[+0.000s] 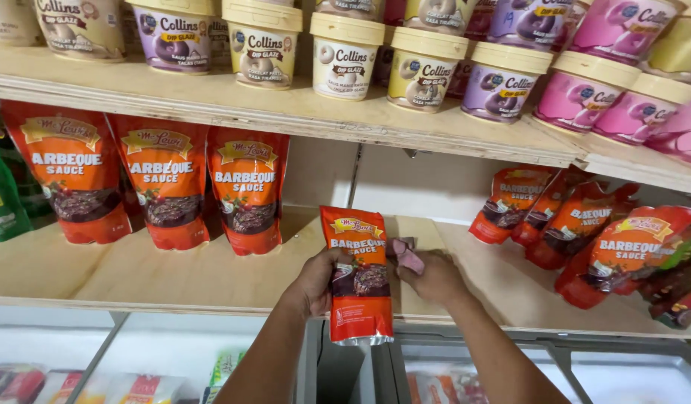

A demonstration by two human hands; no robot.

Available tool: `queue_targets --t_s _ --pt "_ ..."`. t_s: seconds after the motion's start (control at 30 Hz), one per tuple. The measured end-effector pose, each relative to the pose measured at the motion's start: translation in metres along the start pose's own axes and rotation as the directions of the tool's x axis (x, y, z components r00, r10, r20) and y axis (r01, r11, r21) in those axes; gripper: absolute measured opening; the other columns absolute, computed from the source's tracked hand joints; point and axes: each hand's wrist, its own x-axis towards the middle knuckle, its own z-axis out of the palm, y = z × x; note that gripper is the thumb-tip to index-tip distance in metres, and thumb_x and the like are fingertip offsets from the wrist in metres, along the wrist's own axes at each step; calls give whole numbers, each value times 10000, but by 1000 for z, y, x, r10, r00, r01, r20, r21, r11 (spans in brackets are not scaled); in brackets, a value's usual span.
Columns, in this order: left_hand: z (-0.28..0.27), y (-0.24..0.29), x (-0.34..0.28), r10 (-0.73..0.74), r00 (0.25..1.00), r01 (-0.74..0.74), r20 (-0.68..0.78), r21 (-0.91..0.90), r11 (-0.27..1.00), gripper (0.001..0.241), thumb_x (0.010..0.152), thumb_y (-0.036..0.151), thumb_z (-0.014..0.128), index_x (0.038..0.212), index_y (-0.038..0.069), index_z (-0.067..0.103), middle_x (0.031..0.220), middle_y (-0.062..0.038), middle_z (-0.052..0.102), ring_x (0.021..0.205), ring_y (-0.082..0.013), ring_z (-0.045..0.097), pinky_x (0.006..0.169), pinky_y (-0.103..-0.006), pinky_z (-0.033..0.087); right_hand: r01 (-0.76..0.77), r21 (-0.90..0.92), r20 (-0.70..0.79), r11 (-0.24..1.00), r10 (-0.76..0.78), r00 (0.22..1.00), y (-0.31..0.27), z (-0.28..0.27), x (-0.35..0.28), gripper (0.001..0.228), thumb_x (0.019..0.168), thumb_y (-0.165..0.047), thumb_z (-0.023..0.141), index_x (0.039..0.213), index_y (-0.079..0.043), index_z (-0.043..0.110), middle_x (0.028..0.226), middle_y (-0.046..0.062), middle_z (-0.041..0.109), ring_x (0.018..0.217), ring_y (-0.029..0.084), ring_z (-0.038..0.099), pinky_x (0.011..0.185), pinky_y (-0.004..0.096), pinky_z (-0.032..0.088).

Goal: Organizes packets of BBQ sauce and wipes down the wooden shelves in a grocery store.

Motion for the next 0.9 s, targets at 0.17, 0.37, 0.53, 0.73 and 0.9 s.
queue_targets --t_s 0.17,0.37,0.53,0.73,0.9 --pt "-3 -2 7 14 996 -17 -90 -38 999 595 865 163 707 1411 28 514 846 -236 648 702 -368 735 672 -537 640 -67 194 -276 979 120 954 -19 -2 -5 331 839 -206 618 1167 -197 660 1411 75 618 1261 394 608 1068 523 508" --pt "4 7 -12 29 986 -30 -166 -9 1000 579 1007 338 615 1369 -100 504 947 -269 659 726 -324 698 640 -490 593 548 430 -366 717 -416 832 -99 -12 -83 199 798 93 596 817 -100 548 1185 146 722 855 299 772 661 368 611" --pt "7 14 -18 99 972 -82 -214 87 993 548 1017 316 568 1305 -150 601 1211 -295 670 999 -343 685 864 -382 596 393 845 -133 362 -570 811 -88 -9 -109 281 652 159 446 740 -70 583 1090 179 837 914 212 763 1056 398 539" --pt "8 14 -23 69 977 -97 -202 -134 986 491 1058 378 523 1255 -62 615 1002 -220 686 773 -268 642 720 -409 567 252 858 -418 447 323 849 -92 -22 -82 432 934 120 426 1318 -46 535 1360 120 598 1201 274 645 1054 397 580" --pt "-2 11 -18 109 987 -127 -116 -156 980 465 1000 403 616 1206 -14 631 978 -185 709 731 -239 650 672 -378 545 -227 956 194 187 179 964 -123 -31 -94 481 969 -186 462 1318 68 675 1303 184 721 1001 278 678 739 378 587"
